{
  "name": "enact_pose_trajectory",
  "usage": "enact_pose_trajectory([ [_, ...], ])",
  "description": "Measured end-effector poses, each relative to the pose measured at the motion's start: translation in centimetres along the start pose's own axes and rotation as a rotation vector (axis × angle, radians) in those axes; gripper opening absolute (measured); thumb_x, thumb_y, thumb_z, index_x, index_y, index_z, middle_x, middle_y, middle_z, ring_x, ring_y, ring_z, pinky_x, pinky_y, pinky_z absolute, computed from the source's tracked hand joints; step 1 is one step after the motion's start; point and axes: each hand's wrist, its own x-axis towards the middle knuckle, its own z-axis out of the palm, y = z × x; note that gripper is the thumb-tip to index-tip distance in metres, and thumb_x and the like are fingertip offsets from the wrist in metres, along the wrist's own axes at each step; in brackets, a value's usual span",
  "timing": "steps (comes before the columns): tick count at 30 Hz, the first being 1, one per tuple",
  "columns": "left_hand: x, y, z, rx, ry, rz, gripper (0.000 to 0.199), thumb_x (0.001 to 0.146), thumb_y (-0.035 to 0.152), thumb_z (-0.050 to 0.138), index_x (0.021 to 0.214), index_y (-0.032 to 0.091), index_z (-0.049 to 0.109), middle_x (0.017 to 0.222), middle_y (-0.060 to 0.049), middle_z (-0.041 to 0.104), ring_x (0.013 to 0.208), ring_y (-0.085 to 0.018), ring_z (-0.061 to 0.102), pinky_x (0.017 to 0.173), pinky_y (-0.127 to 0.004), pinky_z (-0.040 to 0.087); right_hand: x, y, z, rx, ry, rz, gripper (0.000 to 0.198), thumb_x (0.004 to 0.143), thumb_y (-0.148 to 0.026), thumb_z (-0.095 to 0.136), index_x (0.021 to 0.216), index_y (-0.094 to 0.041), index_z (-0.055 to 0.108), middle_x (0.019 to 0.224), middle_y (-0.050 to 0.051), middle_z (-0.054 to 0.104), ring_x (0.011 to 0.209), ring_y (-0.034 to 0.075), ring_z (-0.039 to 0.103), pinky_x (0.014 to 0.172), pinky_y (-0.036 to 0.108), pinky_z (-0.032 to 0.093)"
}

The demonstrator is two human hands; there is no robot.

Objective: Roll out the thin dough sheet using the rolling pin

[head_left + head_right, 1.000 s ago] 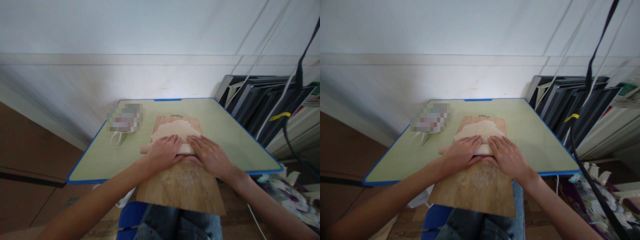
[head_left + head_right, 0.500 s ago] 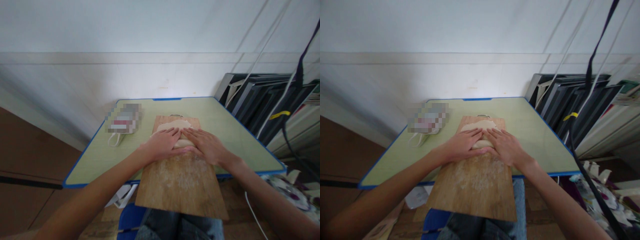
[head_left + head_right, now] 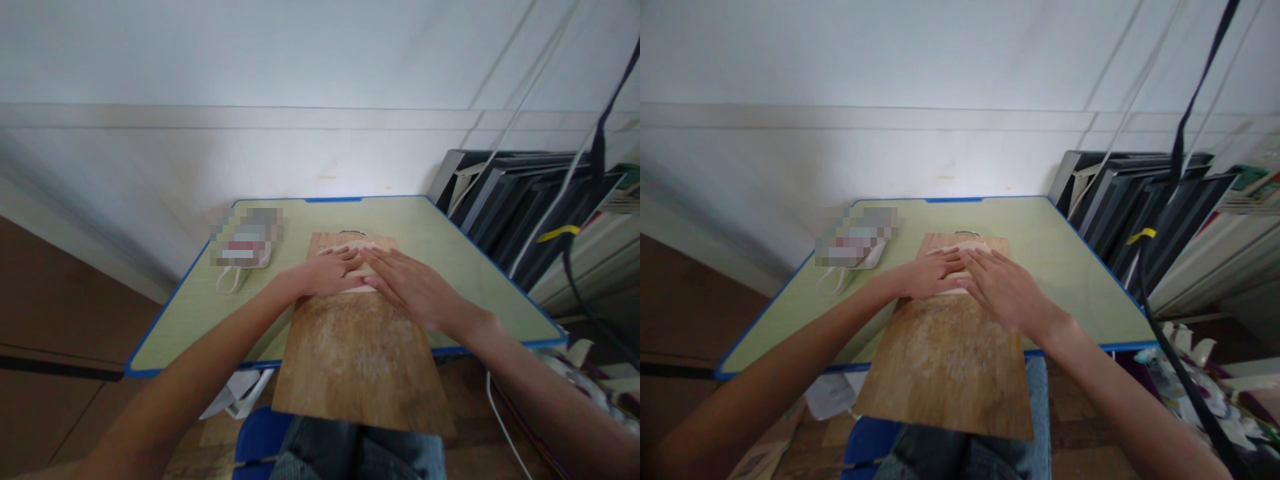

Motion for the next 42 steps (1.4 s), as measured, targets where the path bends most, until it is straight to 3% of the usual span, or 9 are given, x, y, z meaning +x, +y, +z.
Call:
enact_pose_trajectory([
  [5,0.4,0.0,-0.6,0.015,-0.004,0.040,0.048,0.097,0.045,0.023,0.133,0.021,0.043,0.136,-0.007,0.050,0.128,-0.016,0.042,0.105,-0.030,0.029,0.3,-0.4,1.7,0.033,-0.027,0.085,0.050,0.095,-0.041,0.028,0.133,-0.011,0.043,0.131,0.014,0.054,0.118,0.023,0.054,0.098,0.043,0.043],
  [9,-0.7,1.3,-1.5,0.085,0.080,-0.078,0.046,0.097,0.039,0.026,0.119,0.010,0.054,0.127,-0.015,0.056,0.121,-0.025,0.048,0.104,-0.041,0.029,0.7,0.1,2.2,0.026,-0.027,0.106,0.057,0.094,-0.046,0.026,0.133,-0.008,0.042,0.124,0.017,0.060,0.109,0.027,0.060,0.088,0.042,0.048],
  [11,-1.5,2.4,-1.3,0.114,0.129,-0.136,0.044,0.096,0.035,0.028,0.119,0.007,0.053,0.128,-0.018,0.054,0.123,-0.028,0.045,0.105,-0.044,0.027,0.7,0.1,2.2,0.029,-0.027,0.109,0.059,0.093,-0.049,0.027,0.133,-0.008,0.042,0.125,0.017,0.059,0.110,0.027,0.058,0.090,0.042,0.047],
  [16,-2.3,4.0,0.2,0.130,0.159,-0.222,0.048,0.095,0.038,0.029,0.127,0.006,0.044,0.127,-0.018,0.055,0.118,-0.027,0.051,0.099,-0.040,0.037,0.7,0.3,2.4,0.062,-0.026,0.121,0.058,0.093,-0.050,0.026,0.131,-0.010,0.046,0.129,0.014,0.056,0.117,0.027,0.054,0.095,0.043,0.043],
  [31,0.0,0.6,-0.1,0.041,0.115,-0.202,0.047,0.097,0.039,0.019,0.129,0.018,0.046,0.133,-0.006,0.053,0.122,-0.018,0.048,0.101,-0.031,0.035,3.5,2.9,3.2,0.179,-0.069,0.097,0.060,0.094,-0.053,0.018,0.134,-0.016,0.044,0.136,0.011,0.050,0.125,0.023,0.046,0.102,0.042,0.038],
  [36,0.9,0.2,-0.7,0.012,0.096,-0.233,0.050,0.098,0.039,0.017,0.120,0.019,0.057,0.134,-0.004,0.052,0.123,-0.019,0.047,0.102,-0.033,0.033,4.6,3.6,2.9,0.231,-0.092,0.043,0.056,0.095,-0.049,0.018,0.136,-0.019,0.040,0.139,0.006,0.047,0.129,0.018,0.041,0.108,0.039,0.030],
  [42,1.7,-0.6,-1.3,-0.007,0.054,-0.305,0.050,0.097,0.040,0.019,0.121,0.020,0.058,0.132,-0.006,0.055,0.117,-0.023,0.052,0.098,-0.034,0.036,5.6,4.6,3.1,0.295,-0.138,0.042,0.054,0.095,-0.048,0.014,0.139,-0.024,0.037,0.142,0.001,0.043,0.131,0.016,0.038,0.109,0.039,0.029],
])
